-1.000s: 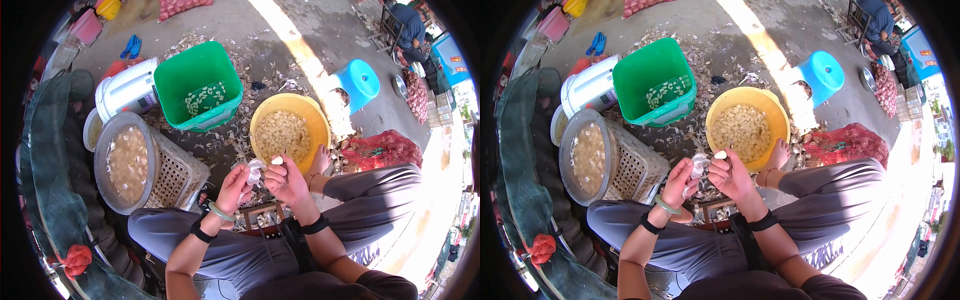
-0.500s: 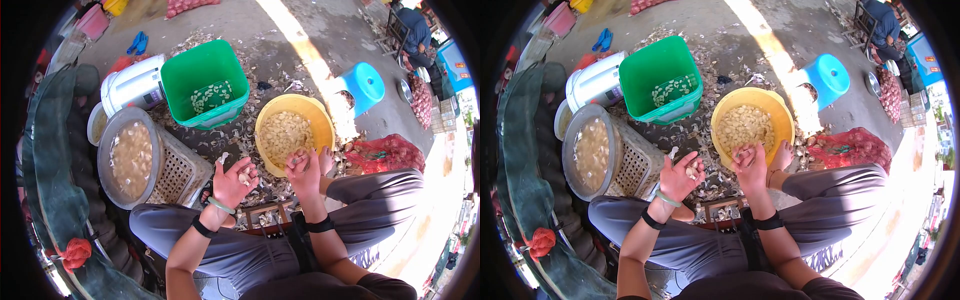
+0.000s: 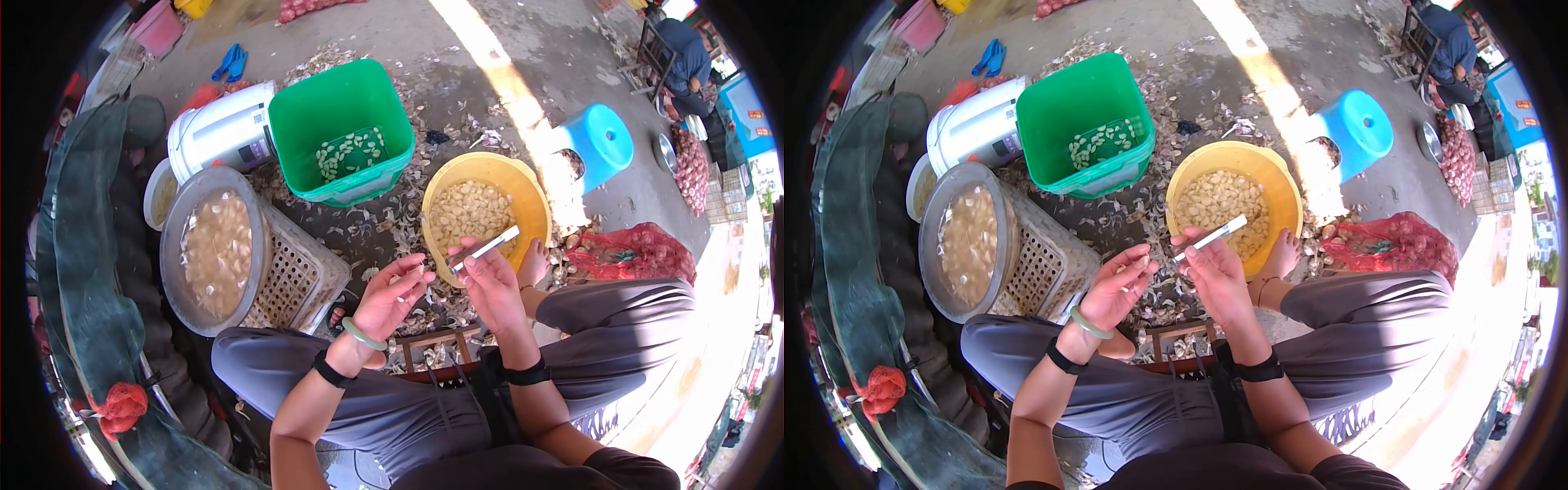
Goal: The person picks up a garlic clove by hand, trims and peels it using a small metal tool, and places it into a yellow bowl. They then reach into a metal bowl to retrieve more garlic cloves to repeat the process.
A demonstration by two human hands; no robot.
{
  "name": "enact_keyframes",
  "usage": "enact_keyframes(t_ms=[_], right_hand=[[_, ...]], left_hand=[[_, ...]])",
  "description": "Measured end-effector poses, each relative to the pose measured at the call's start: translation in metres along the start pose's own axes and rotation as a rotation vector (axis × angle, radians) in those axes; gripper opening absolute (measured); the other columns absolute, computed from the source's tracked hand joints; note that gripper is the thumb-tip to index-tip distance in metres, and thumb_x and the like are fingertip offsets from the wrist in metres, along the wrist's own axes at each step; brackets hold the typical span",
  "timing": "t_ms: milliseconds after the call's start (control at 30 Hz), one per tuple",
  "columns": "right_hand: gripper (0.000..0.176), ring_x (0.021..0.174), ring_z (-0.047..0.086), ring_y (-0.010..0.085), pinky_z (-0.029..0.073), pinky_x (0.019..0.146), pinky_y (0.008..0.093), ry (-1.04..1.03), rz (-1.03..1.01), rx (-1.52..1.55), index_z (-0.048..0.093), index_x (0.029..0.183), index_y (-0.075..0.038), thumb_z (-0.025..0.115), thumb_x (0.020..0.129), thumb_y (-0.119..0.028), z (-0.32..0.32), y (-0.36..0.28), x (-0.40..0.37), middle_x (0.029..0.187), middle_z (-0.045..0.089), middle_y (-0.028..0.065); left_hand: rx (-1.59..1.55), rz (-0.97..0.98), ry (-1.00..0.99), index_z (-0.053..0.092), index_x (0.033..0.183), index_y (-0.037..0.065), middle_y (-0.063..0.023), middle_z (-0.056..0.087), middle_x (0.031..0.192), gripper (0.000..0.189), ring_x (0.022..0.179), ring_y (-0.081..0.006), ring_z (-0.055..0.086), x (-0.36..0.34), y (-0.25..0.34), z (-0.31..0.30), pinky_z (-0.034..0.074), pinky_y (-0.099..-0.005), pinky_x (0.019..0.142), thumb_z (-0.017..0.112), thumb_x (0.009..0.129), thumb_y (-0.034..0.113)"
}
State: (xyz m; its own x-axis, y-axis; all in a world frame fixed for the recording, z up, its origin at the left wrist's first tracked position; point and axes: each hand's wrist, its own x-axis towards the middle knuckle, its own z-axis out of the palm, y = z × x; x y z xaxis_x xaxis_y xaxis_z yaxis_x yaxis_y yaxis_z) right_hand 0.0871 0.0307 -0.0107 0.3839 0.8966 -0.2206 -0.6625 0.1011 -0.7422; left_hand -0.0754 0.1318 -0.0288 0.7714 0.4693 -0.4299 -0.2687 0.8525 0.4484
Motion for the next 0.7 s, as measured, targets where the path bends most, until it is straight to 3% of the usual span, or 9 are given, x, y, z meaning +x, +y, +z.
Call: enact_keyframes(t_ms=[67,267,367,433,467,533,567,700], right_hand=[[0.034,0.097,0.056,0.0152,0.045,0.073,0.0252,-0.011,-0.019,-0.048,0.046,0.128,-0.001,0.051,0.096,-0.011,0.001,-0.002,0.0,0.118,0.058,0.014],[0.034,0.096,0.058,0.0181,0.046,0.071,0.0246,-0.029,-0.13,0.342,0.047,0.127,-0.001,0.052,0.096,-0.016,0.013,-0.014,-0.005,0.122,0.057,0.0139],[0.031,0.097,0.06,0.021,0.049,0.077,0.0268,0.016,-0.172,0.185,0.048,0.124,-0.002,0.054,0.095,-0.012,0.023,-0.016,-0.007,0.121,0.057,0.0159],[0.028,0.101,0.062,0.0218,0.05,0.086,0.0306,-0.093,-0.378,-0.359,0.055,0.114,-0.002,0.061,0.088,-0.001,0.03,-0.018,-0.013,0.117,0.06,0.0141],[0.028,0.101,0.062,0.0218,0.05,0.086,0.0306,-0.091,-0.377,-0.359,0.055,0.114,-0.002,0.061,0.088,-0.001,0.03,-0.019,-0.015,0.117,0.06,0.0141],[0.028,0.095,0.065,0.0223,0.052,0.082,0.0311,-0.122,-0.617,-0.868,0.06,0.104,0.0,0.067,0.079,0.008,0.033,-0.023,-0.017,0.105,0.065,0.0139],[0.024,0.09,0.066,0.023,0.054,0.078,0.0313,-0.082,-0.65,-0.87,0.062,0.098,0.0,0.07,0.076,0.007,0.038,-0.023,-0.018,0.097,0.066,0.014],[0.025,0.091,0.066,0.0238,0.054,0.079,0.0313,-0.062,-0.638,-0.913,0.062,0.1,-0.001,0.07,0.077,0.006,0.039,-0.019,-0.02,0.099,0.066,0.014]], left_hand=[[0.036,0.037,-0.006,0.053,0.116,0.003,-0.0083,0.06,0.105,0.027,0.097,-0.016,0.061,-0.003,0.002,0.006,0.047,-0.0213,0.073,0.06,0.09,0.005],[0.178,0.218,-0.072,0.056,0.114,0.004,-0.0057,0.062,0.103,0.028,0.088,-0.0102,0.06,-0.002,-0.002,0.001,0.044,-0.0202,0.067,0.064,0.087,0.003],[0.322,0.268,-0.086,0.058,0.111,0.003,-0.005,0.064,0.1,0.026,0.082,-0.0073,0.058,-0.005,0.0,0.008,0.043,-0.0198,0.064,0.066,0.086,0.003],[0.413,0.304,-0.1,0.059,0.109,0.003,-0.0047,0.065,0.099,0.024,0.079,-0.006,0.057,-0.007,0.001,0.011,0.043,-0.0195,0.062,0.066,0.086,0.004],[0.427,0.304,-0.101,0.06,0.109,0.002,-0.0039,0.064,0.098,0.024,0.077,-0.0054,0.056,-0.009,0.001,0.012,0.042,-0.0192,0.062,0.066,0.086,0.003],[0.44,0.302,-0.104,0.06,0.109,0.002,-0.0032,0.064,0.097,0.025,0.076,-0.0049,0.056,-0.01,0.0,0.012,0.042,-0.0188,0.061,0.066,0.086,0.003],[0.434,0.305,-0.119,0.06,0.11,0.002,-0.0029,0.064,0.097,0.025,0.074,-0.0047,0.056,-0.01,0.001,0.011,0.042,-0.0185,0.06,0.066,0.086,0.003],[0.42,0.286,-0.128,0.061,0.11,0.001,-0.0026,0.064,0.095,0.025,0.071,-0.004,0.054,-0.011,0.002,0.011,0.042,-0.0184,0.057,0.066,0.086,0.002]])
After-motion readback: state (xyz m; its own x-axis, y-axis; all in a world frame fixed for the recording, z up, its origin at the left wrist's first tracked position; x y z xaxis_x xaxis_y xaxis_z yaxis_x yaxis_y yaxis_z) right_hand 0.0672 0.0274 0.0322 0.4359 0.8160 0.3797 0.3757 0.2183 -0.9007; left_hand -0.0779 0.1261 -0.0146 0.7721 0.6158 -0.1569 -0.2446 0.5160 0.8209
